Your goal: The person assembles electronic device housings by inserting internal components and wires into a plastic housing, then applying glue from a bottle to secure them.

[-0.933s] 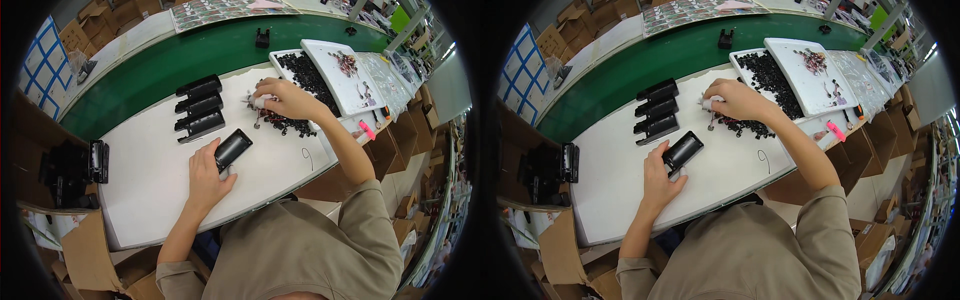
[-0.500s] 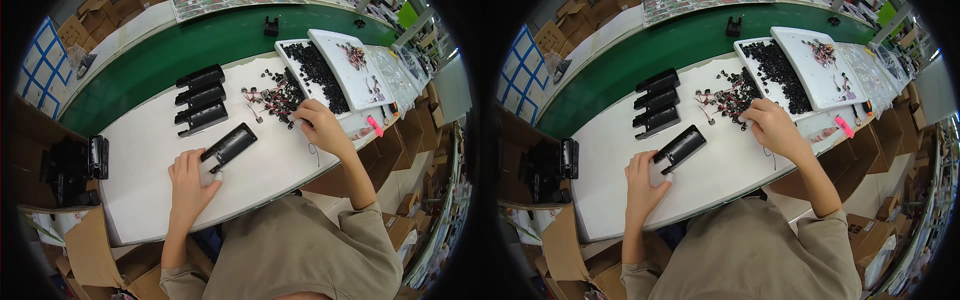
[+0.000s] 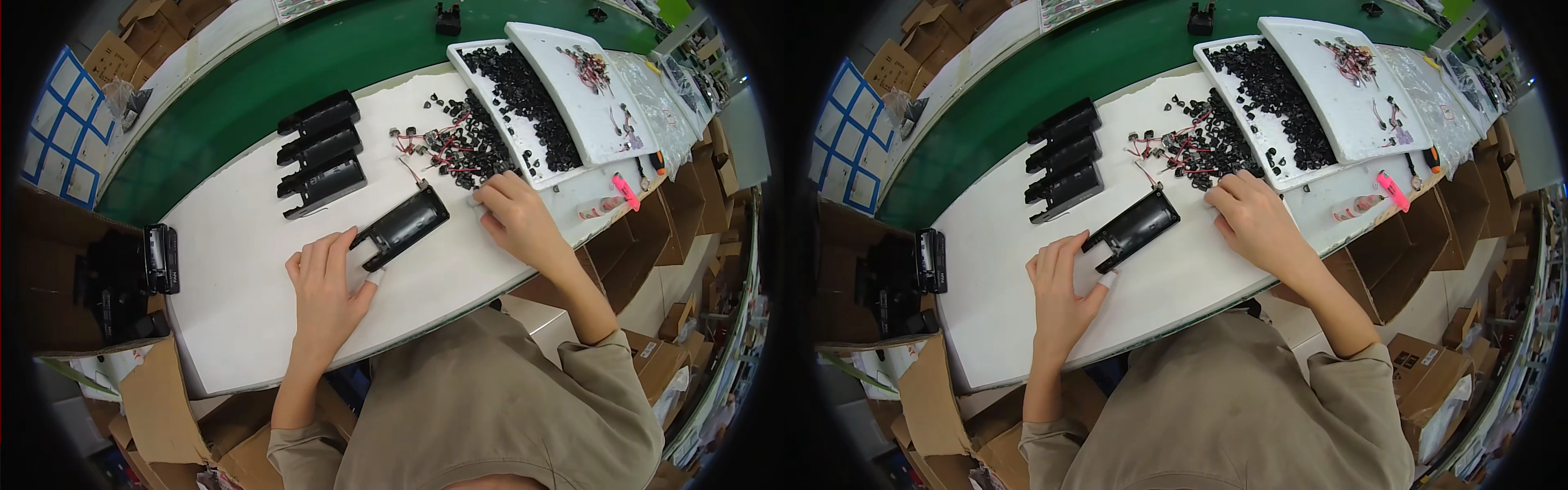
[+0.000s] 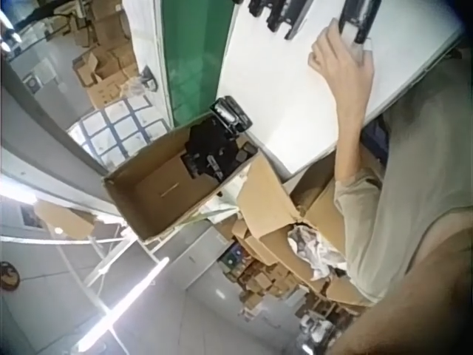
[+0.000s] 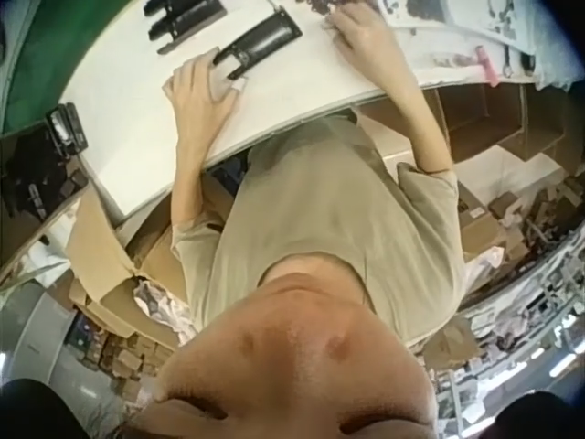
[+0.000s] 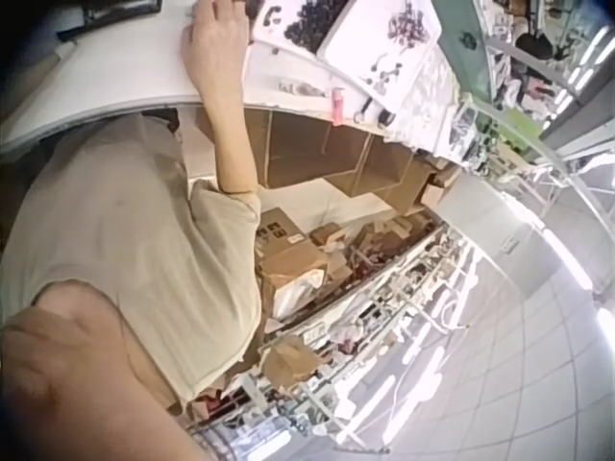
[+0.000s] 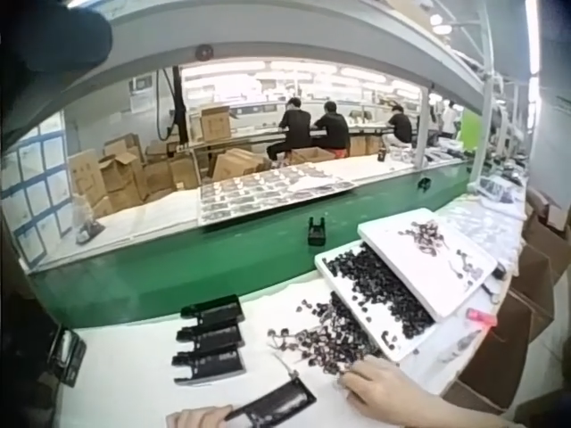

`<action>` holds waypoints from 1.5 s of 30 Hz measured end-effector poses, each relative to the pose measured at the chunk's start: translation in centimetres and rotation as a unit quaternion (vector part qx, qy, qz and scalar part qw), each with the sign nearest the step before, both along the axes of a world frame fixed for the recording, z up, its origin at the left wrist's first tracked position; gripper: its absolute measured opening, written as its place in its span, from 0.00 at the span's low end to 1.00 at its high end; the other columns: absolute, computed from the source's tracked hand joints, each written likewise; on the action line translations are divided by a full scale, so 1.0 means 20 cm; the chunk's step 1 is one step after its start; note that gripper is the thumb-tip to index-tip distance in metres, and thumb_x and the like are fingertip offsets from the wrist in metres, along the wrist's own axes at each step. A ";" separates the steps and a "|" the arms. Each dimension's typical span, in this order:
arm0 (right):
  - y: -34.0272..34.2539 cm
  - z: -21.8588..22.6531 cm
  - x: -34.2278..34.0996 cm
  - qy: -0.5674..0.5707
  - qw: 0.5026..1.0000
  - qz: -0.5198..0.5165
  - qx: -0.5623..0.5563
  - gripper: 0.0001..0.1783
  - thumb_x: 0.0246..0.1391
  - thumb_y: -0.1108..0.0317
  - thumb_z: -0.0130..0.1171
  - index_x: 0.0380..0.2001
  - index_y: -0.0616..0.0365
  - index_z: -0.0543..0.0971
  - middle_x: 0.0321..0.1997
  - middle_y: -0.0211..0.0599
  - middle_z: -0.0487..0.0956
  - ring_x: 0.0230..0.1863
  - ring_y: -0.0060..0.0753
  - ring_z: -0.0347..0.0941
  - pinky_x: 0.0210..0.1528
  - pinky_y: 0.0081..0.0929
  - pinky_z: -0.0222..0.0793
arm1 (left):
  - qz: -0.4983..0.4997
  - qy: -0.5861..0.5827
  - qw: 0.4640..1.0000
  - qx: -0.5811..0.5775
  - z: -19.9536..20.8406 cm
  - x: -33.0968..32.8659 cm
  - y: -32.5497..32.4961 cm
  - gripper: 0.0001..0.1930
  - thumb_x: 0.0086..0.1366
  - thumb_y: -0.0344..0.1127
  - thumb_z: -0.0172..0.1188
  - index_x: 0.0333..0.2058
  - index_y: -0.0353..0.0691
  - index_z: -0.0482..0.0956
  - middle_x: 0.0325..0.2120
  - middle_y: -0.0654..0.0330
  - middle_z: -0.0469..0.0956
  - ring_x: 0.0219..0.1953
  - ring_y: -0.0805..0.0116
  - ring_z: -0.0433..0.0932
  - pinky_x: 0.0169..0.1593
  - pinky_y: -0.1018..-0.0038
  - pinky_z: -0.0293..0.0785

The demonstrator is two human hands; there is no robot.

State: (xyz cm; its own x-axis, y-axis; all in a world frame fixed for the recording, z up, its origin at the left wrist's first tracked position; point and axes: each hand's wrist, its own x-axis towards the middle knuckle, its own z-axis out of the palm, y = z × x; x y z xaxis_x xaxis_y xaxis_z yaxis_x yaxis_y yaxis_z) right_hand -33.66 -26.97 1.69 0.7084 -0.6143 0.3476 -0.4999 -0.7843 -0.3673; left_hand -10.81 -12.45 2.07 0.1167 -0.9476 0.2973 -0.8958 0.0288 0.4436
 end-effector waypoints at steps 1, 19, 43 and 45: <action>0.01 -0.01 -0.01 -0.011 1.000 0.007 -0.008 0.12 0.32 0.80 0.58 0.27 0.61 0.74 0.31 0.37 0.71 0.34 0.40 0.68 0.37 0.34 0.66 | 0.000 0.002 1.000 -0.002 0.00 0.00 0.00 0.30 0.39 0.28 0.63 0.47 0.38 0.70 0.40 0.58 0.71 0.43 0.63 0.68 0.51 0.69 0.55; 0.16 -0.06 -0.02 -0.093 0.970 -0.193 0.115 0.10 0.37 0.77 0.58 0.29 0.64 0.76 0.29 0.38 0.73 0.32 0.37 0.70 0.32 0.30 0.68 | -0.005 -0.015 0.999 -0.045 -0.06 -0.01 0.00 0.28 0.39 0.28 0.65 0.44 0.37 0.68 0.42 0.56 0.72 0.43 0.62 0.69 0.52 0.66 0.54; 0.41 0.09 -0.17 -0.035 0.943 -0.144 0.299 0.11 0.40 0.72 0.63 0.29 0.63 0.76 0.25 0.35 0.73 0.21 0.29 0.69 0.23 0.25 0.65 | -0.013 -0.004 0.998 -0.069 -0.10 -0.01 0.00 0.29 0.39 0.29 0.66 0.44 0.37 0.68 0.41 0.57 0.72 0.43 0.62 0.70 0.51 0.65 0.53; 0.43 0.08 -0.17 -0.037 0.945 -0.146 0.289 0.09 0.40 0.75 0.61 0.29 0.63 0.75 0.25 0.36 0.73 0.22 0.33 0.70 0.24 0.27 0.66 | -0.013 -0.006 0.998 -0.067 -0.10 -0.01 0.00 0.29 0.39 0.29 0.66 0.44 0.37 0.68 0.41 0.57 0.72 0.43 0.62 0.70 0.51 0.65 0.53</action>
State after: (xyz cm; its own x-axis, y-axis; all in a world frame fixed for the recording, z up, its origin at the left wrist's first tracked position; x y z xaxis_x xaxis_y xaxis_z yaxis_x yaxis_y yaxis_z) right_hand -36.97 -18.35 3.26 0.4654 -0.8828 -0.0642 -0.6202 -0.2735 -0.7352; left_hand -11.10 -12.48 0.08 0.0876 -0.9023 0.4220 -0.8990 0.1109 0.4238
